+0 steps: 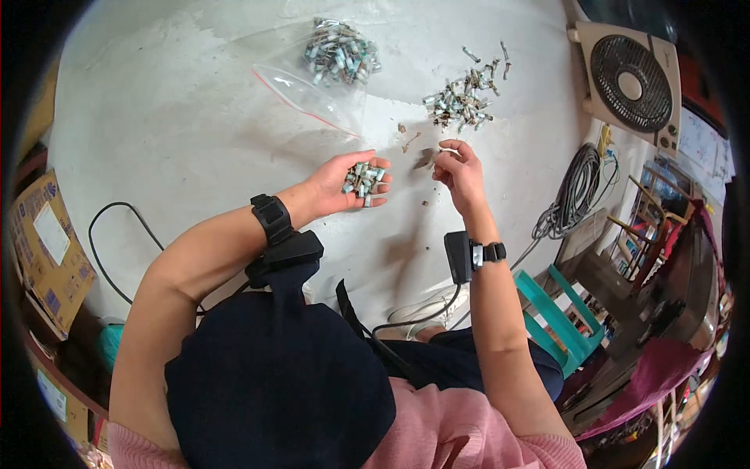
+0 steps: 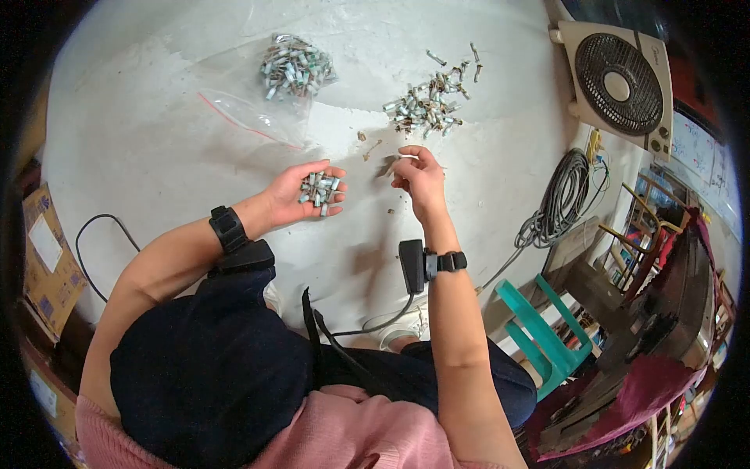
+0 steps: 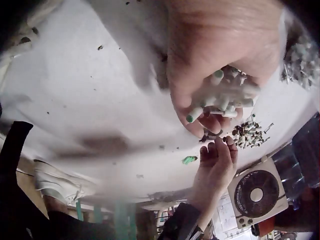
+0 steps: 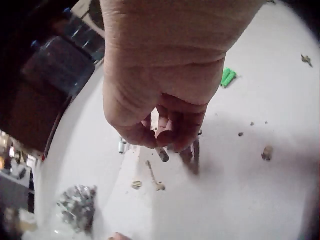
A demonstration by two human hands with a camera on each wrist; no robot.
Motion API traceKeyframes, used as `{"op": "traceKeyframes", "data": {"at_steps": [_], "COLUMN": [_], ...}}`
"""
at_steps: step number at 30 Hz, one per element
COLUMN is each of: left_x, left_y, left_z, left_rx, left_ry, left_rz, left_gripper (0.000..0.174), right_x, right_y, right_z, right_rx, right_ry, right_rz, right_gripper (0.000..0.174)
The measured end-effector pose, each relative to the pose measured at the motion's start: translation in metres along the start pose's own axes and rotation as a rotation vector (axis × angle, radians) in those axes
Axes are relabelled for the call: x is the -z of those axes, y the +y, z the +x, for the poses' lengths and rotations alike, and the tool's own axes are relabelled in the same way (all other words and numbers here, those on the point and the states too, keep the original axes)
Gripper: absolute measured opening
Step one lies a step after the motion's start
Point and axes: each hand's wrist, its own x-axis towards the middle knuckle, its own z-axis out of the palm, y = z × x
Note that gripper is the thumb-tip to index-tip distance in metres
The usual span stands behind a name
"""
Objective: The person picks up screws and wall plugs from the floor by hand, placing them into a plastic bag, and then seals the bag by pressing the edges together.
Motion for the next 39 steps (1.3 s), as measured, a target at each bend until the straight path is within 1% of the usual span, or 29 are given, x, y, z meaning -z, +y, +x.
{"op": "traceKeyframes", "data": {"at_steps": [2, 3, 4, 6, 7, 8, 9, 10, 12, 13, 14, 15, 16, 18, 19, 20, 22, 23, 24, 25, 26, 28, 32, 34, 37, 39], "left_x": [-0.002, -0.002, -0.003, -0.004, -0.006, -0.007, -0.010, -0.009, -0.002, -0.001, 0.000, 0.000, -0.002, -0.012, -0.022, -0.033, -0.052, -0.058, -0.061, -0.060, -0.061, -0.064, -0.065, -0.073, -0.080, -0.081], "left_y": [0.000, -0.001, -0.001, 0.001, 0.003, 0.004, 0.008, 0.011, 0.016, 0.018, 0.021, 0.024, 0.027, 0.034, 0.039, 0.043, 0.053, 0.058, 0.063, 0.067, 0.069, 0.073, 0.077, 0.077, 0.080, 0.080], "left_z": [-0.001, -0.001, -0.003, -0.012, -0.019, -0.027, -0.041, -0.051, -0.069, -0.079, -0.089, -0.099, -0.107, -0.122, -0.127, -0.132, -0.131, -0.127, -0.124, -0.119, -0.114, -0.106, -0.096, -0.100, -0.109, -0.117], "left_rx": [0.001, 0.008, 0.014, -0.010, -0.012, -0.012, -0.046, -0.057, -0.111, -0.146, -0.156, -0.208, -0.260, -0.316, -0.376, -0.435, -0.475, -0.539, -0.601, -0.616, -0.617, -0.690, -0.701, -0.682, -0.673, -0.675], "left_ry": [-0.005, -0.022, -0.038, -0.053, -0.033, -0.012, -0.030, -0.030, -0.037, -0.015, -0.010, -0.057, -0.104, -0.119, -0.121, -0.124, -0.130, -0.105, -0.081, -0.092, -0.094, 0.112, 0.090, 0.113, 0.145, 0.145], "left_rz": [0.011, 0.001, -0.008, 0.004, -0.001, -0.008, 0.001, 0.004, -0.047, -0.067, -0.070, -0.083, -0.095, -0.080, -0.079, -0.080, -0.098, -0.115, -0.131, -0.120, -0.117, -0.179, -0.132, -0.063, -0.065, -0.042], "left_gripper": [0.033, 0.033, 0.034, 0.036, 0.035, 0.035, 0.032, 0.032, 0.030, 0.030, 0.030, 0.030, 0.031, 0.032, 0.033, 0.034, 0.034, 0.034, 0.034, 0.033, 0.033, 0.033, 0.033, 0.035, 0.036, 0.035], "right_x": [-0.009, -0.017, -0.027, -0.047, -0.056, -0.064, -0.073, -0.084, -0.109, -0.121, -0.132, -0.139, -0.142, -0.147, -0.148, -0.148, -0.146, -0.146, -0.145, -0.144, -0.143, -0.142, -0.144, -0.145, -0.142, -0.140], "right_y": [-0.010, -0.021, -0.025, -0.041, -0.047, -0.054, -0.060, -0.068, -0.084, -0.089, -0.095, -0.098, -0.097, -0.094, -0.095, -0.095, -0.093, -0.092, -0.092, -0.093, -0.094, -0.098, -0.102, -0.104, -0.107, -0.111], "right_z": [-0.015, -0.026, -0.033, -0.045, -0.044, -0.042, -0.042, -0.042, -0.046, -0.049, -0.052, -0.051, -0.045, -0.032, -0.033, -0.033, -0.034, -0.034, -0.034, -0.034, -0.035, -0.034, -0.037, -0.039, -0.035, -0.034], "right_rx": [0.013, 0.075, 0.089, 0.180, 0.189, 0.356, 0.523, 0.533, 0.826, 0.831, 0.955, 1.079, 1.086, 1.156, 1.074, 1.080, 0.974, 0.976, 0.882, 0.789, 0.792, 0.746, 0.801, 0.796, 0.848, 0.847], "right_ry": [-0.178, -0.307, -0.380, -0.404, -0.415, -0.342, -0.260, -0.266, -0.115, -0.123, -0.057, 0.013, 0.005, 0.037, 0.033, 0.027, -0.029, -0.031, -0.061, -0.087, -0.084, -0.083, -0.059, -0.046, -0.028, -0.023], "right_rz": [0.020, -0.058, -0.059, -0.150, -0.151, -0.352, -0.550, -0.550, -0.696, -0.692, -0.785, -0.874, -0.869, -0.968, -0.921, -0.920, -0.818, -0.820, -0.730, -0.638, -0.638, -0.532, -0.533, -0.543, -0.586, -0.592], "right_gripper": [0.024, 0.023, 0.020, 0.020, 0.020, 0.023, 0.027, 0.027, 0.027, 0.027, 0.023, 0.020, 0.020, 0.014, 0.010, 0.010, 0.011, 0.011, 0.011, 0.012, 0.012, 0.013, 0.014, 0.014, 0.016, 0.016]}}
